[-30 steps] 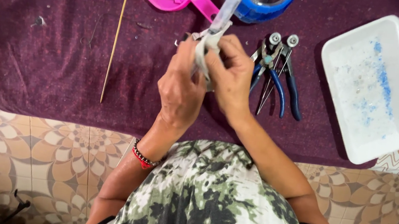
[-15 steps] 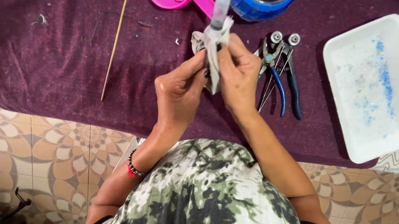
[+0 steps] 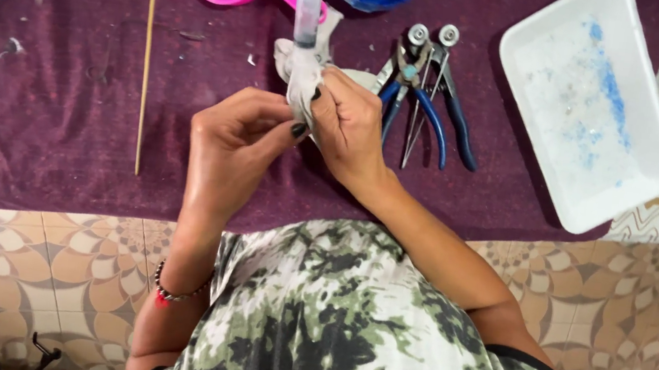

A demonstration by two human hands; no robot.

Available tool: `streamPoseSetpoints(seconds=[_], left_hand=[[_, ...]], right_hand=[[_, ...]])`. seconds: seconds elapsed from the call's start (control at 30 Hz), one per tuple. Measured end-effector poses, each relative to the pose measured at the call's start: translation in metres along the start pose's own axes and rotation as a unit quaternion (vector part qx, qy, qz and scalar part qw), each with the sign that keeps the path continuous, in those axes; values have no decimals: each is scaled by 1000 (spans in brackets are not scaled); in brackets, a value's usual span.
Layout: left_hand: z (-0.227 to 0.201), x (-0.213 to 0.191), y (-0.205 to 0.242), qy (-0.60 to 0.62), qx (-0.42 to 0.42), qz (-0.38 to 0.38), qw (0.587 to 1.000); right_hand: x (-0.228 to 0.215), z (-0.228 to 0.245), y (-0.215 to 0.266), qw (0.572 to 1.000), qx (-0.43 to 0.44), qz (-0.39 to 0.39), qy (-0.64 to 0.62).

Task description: Clean and maintain a small component using a cloth, syringe, brush, and pliers on a workshop table.

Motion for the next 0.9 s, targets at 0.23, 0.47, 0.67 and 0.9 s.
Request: streamPoseSetpoints(seconds=[0.23, 0.47, 0.67, 0.9], left_hand=[[-69, 20, 11, -27, 85, 20, 996], [-45, 85, 11, -236, 136, 148, 951], [2, 130, 8, -417, 104, 113, 896], [29, 150, 10, -493, 118, 88, 857]], right_hand=[[14, -23, 24, 990, 136, -16, -39], [67, -48, 35, 980, 175, 11, -92], [77, -23, 45, 993, -55, 60, -89], [69, -17, 39, 970, -7, 234, -71]])
Point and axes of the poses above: each hand's wrist, its own y-axis away from the middle knuckle, its own x-axis out of the palm, z = x × y, the point moved 5 cm from there along -y, towards the middle knuckle, and after that the axes turned 8 degrees about x, right-handed, at the moved point
